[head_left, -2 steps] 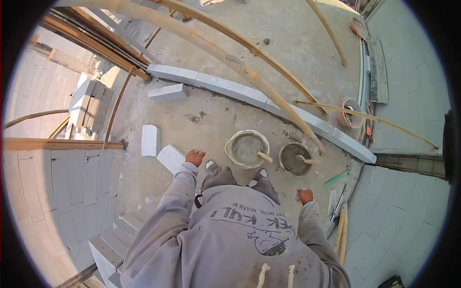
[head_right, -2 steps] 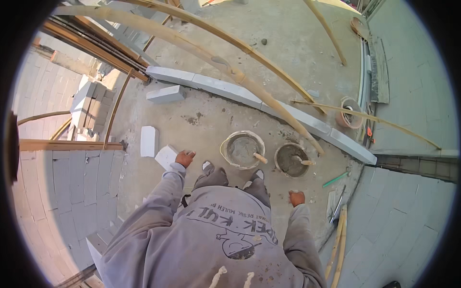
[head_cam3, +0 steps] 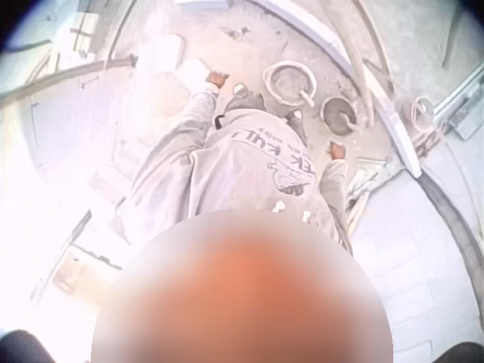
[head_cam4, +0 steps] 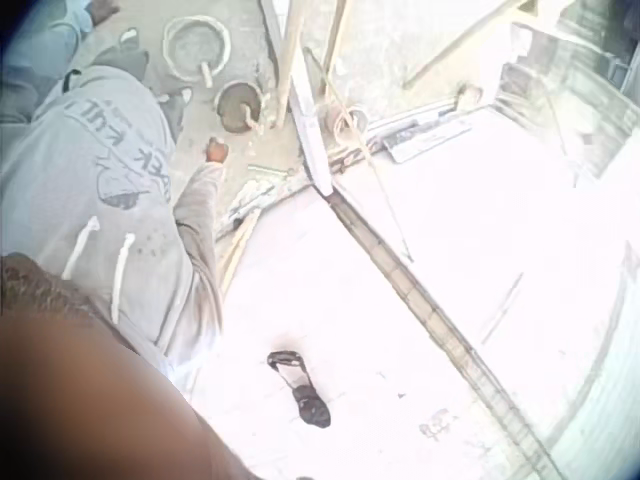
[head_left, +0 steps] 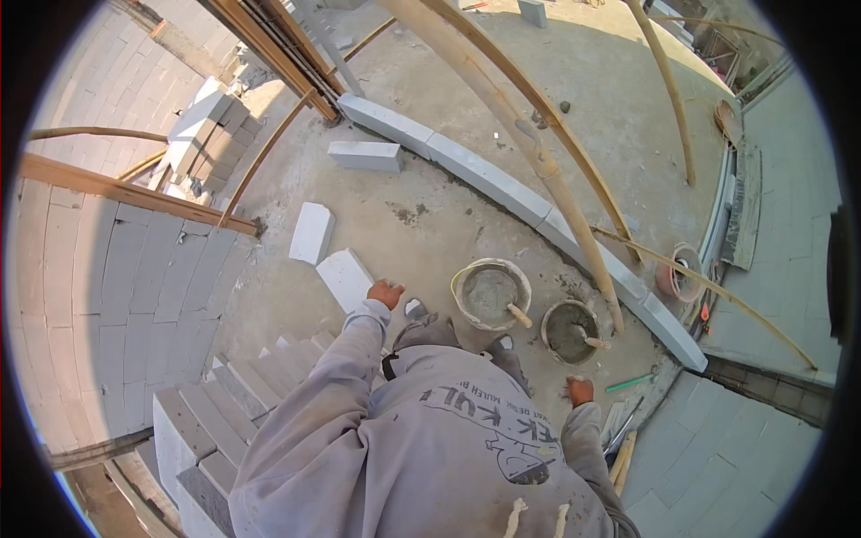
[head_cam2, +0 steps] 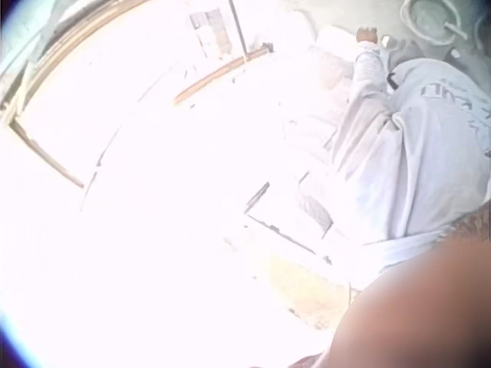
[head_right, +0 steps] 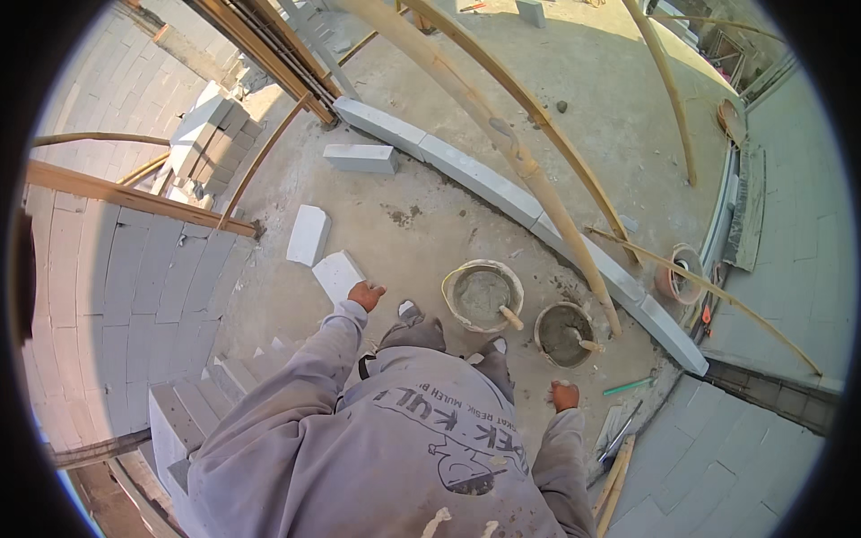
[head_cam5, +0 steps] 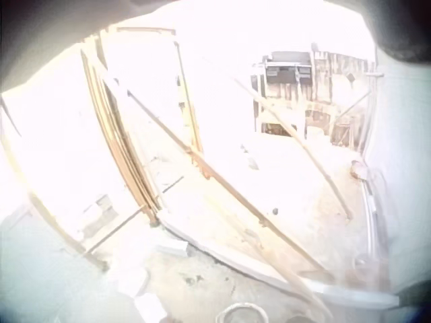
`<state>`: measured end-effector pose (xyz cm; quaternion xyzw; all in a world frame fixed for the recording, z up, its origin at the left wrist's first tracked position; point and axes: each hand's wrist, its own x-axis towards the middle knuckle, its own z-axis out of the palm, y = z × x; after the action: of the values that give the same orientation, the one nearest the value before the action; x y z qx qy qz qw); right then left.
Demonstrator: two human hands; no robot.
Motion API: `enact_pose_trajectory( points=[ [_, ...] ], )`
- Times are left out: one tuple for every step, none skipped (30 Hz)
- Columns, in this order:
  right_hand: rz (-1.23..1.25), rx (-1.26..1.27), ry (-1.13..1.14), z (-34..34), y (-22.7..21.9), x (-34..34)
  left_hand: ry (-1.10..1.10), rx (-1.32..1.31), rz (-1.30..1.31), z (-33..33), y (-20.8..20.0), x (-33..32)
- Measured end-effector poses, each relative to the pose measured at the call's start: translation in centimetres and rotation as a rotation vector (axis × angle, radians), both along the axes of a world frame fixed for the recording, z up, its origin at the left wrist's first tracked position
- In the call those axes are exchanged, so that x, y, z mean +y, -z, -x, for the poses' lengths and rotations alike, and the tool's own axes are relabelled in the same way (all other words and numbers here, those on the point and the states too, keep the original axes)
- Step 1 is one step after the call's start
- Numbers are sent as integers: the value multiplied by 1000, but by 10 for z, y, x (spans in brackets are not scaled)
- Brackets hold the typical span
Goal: The person applies mortar from a bucket to a partially built wall with a trowel, then lays a lightweight concrete block onto the mortar and hammers it into place.
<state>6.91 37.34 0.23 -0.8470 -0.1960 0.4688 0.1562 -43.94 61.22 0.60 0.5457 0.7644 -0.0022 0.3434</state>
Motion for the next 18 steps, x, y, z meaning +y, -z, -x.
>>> enact_pose_trajectory(
  points=[
    [-20,186,167,-9,14,-1,-105,-1,114,9,1,-5],
    [7,179,190,9,-6,23,-138,-40,167,25,-6,-19],
    [28,175,87,16,-14,42,-228,-20,221,41,4,-34],
    [52,167,-10,23,-16,59,-306,-30,215,60,13,-51],
    [57,162,-85,33,-18,75,-287,-17,201,74,19,-67],
    [115,144,-111,41,-17,90,-263,-4,190,86,24,-77],
    [177,122,-138,56,-18,112,-334,-15,195,100,23,-79],
    [192,115,-194,73,-18,132,-378,-38,182,114,15,-76],
    [237,121,-271,95,-25,156,-437,-57,171,130,5,-79],
    [273,132,-347,121,-27,184,-508,-54,174,150,-5,-78],
    [274,109,-441,147,-21,209,-491,-125,152,177,-13,-69],
    [261,98,-480,109,37,228,-447,-214,116,202,-23,-54],
    [49,23,-754,79,88,252,-473,-213,7,224,-28,-36],
    [-151,-37,-1050,82,136,272,-526,-198,-86,247,-31,-27],
    [-4,71,-914,214,78,311,-706,-119,-102,278,-28,-50],
    [-2,62,-984,253,58,340,-832,-129,-149,297,-29,-48],
    [2,45,-991,287,53,369,-896,-125,-159,307,-35,-48],
    [4,32,-993,327,48,392,-949,-86,-200,320,-45,-48]
  ],
)
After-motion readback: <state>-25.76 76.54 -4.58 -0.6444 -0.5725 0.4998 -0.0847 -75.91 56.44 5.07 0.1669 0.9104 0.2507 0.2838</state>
